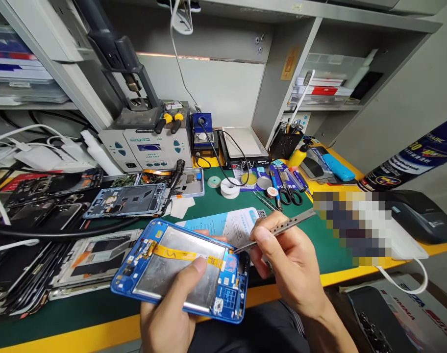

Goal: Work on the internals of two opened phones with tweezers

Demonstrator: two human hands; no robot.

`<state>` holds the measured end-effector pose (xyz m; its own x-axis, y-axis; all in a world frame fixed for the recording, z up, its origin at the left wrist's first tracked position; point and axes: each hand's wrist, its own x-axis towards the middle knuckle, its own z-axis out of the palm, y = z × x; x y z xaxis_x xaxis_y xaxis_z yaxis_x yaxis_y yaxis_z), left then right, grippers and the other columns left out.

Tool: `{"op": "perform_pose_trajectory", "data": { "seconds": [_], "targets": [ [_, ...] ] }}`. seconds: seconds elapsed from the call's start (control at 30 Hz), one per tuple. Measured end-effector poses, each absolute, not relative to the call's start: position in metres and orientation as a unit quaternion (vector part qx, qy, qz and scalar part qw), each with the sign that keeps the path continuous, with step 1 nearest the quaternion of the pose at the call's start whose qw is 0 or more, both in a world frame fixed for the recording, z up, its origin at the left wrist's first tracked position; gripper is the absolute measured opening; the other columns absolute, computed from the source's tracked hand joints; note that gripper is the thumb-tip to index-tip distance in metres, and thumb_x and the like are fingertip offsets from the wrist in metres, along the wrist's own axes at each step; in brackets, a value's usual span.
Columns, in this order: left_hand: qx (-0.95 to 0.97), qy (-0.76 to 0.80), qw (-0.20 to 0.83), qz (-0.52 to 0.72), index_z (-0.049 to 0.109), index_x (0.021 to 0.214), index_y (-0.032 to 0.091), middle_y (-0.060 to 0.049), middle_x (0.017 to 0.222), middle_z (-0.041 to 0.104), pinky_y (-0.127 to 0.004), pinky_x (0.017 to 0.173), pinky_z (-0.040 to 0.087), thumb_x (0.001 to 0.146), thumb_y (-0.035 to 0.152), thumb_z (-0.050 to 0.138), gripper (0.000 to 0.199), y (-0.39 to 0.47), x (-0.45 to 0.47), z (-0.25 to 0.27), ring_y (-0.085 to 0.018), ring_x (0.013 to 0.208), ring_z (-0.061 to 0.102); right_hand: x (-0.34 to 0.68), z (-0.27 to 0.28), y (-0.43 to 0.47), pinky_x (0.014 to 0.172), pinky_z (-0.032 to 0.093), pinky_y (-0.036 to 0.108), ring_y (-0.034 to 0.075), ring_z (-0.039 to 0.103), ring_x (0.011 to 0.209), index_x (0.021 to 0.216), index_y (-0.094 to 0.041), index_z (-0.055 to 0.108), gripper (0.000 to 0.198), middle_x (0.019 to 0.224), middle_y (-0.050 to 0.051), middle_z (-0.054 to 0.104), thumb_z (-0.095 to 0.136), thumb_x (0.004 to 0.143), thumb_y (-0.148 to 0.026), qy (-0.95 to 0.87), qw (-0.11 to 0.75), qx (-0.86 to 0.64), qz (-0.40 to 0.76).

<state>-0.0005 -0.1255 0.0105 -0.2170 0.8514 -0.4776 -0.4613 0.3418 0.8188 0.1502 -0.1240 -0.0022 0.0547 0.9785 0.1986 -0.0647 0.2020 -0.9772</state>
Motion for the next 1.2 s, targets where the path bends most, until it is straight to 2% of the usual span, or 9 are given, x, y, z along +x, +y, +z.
{"op": "perform_pose_trajectory", "data": {
  "seconds": [0.23, 0.43, 0.57, 0.67, 0.87, 1.0, 1.2],
  "targets": [
    [0.188, 0.538, 0.618, 0.541, 0.064, 0.123, 0.03, 0.003, 0.09, 0.08, -0.034, 0.067, 0.063, 0.06, 0.028, 0.085, 0.066, -0.123, -0.005, 0.005, -0.033, 0.098, 0.075, 0.159, -0.004, -0.129, 0.047, 0.037, 0.031, 0.014, 0.049, 0.05, 0.088, -0.029, 0.06, 0.016, 0.065, -0.004, 0.052, 0.056, 0.103, -0.029, -0.566, 0.532, -0.472, 0.417],
    [0.195, 0.513, 0.635, 0.544, 0.061, 0.128, 0.028, 0.001, 0.09, 0.08, -0.034, 0.068, 0.063, 0.067, 0.029, 0.081, 0.064, -0.121, -0.003, 0.009, -0.031, 0.089, 0.075, 0.164, 0.008, -0.126, 0.052, 0.049, 0.031, 0.017, 0.06, 0.062, 0.081, -0.026, 0.065, 0.019, 0.077, 0.002, 0.062, 0.06, 0.1, -0.022, -0.64, 0.492, -0.465, 0.363],
    [0.193, 0.529, 0.624, 0.542, 0.062, 0.128, 0.025, 0.0, 0.087, 0.079, -0.032, 0.067, 0.062, 0.066, 0.029, 0.082, 0.065, -0.122, -0.004, 0.009, -0.029, 0.081, 0.076, 0.163, 0.008, -0.124, 0.047, 0.047, 0.031, 0.015, 0.057, 0.054, 0.079, -0.025, 0.062, 0.022, 0.074, 0.001, 0.059, 0.057, 0.101, -0.023, -0.624, 0.508, -0.464, 0.37],
    [0.193, 0.517, 0.638, 0.537, 0.062, 0.127, 0.023, -0.002, 0.088, 0.08, -0.03, 0.066, 0.062, 0.065, 0.029, 0.082, 0.065, -0.121, -0.005, 0.009, -0.029, 0.086, 0.076, 0.165, 0.007, -0.124, 0.05, 0.048, 0.031, 0.016, 0.059, 0.06, 0.079, -0.025, 0.063, 0.022, 0.076, 0.002, 0.06, 0.059, 0.1, -0.022, -0.641, 0.497, -0.458, 0.365],
    [0.169, 0.524, 0.656, 0.516, 0.067, 0.12, 0.028, -0.002, 0.114, 0.077, -0.029, 0.072, 0.063, 0.06, 0.029, 0.085, 0.063, -0.113, -0.009, 0.007, -0.028, 0.097, 0.074, 0.173, 0.011, -0.123, 0.054, 0.05, 0.029, 0.015, 0.059, 0.062, 0.089, -0.028, 0.065, 0.015, 0.078, 0.0, 0.061, 0.058, 0.1, -0.022, -0.64, 0.488, -0.427, 0.412],
    [0.179, 0.522, 0.653, 0.52, 0.065, 0.125, 0.029, -0.001, 0.114, 0.077, -0.027, 0.077, 0.062, 0.063, 0.027, 0.083, 0.065, -0.113, -0.009, 0.009, -0.026, 0.099, 0.074, 0.174, 0.018, -0.12, 0.056, 0.05, 0.03, 0.016, 0.059, 0.063, 0.088, -0.029, 0.065, 0.015, 0.079, 0.001, 0.063, 0.058, 0.1, -0.025, -0.656, 0.458, -0.435, 0.412],
    [0.191, 0.524, 0.647, 0.52, 0.06, 0.131, 0.031, 0.0, 0.107, 0.078, -0.029, 0.074, 0.061, 0.064, 0.027, 0.083, 0.071, -0.112, -0.011, 0.004, -0.028, 0.1, 0.074, 0.173, 0.022, -0.118, 0.054, 0.049, 0.031, 0.018, 0.059, 0.064, 0.089, -0.029, 0.066, 0.014, 0.082, 0.003, 0.065, 0.058, 0.1, -0.028, -0.678, 0.432, -0.455, 0.384]
  ]
}}
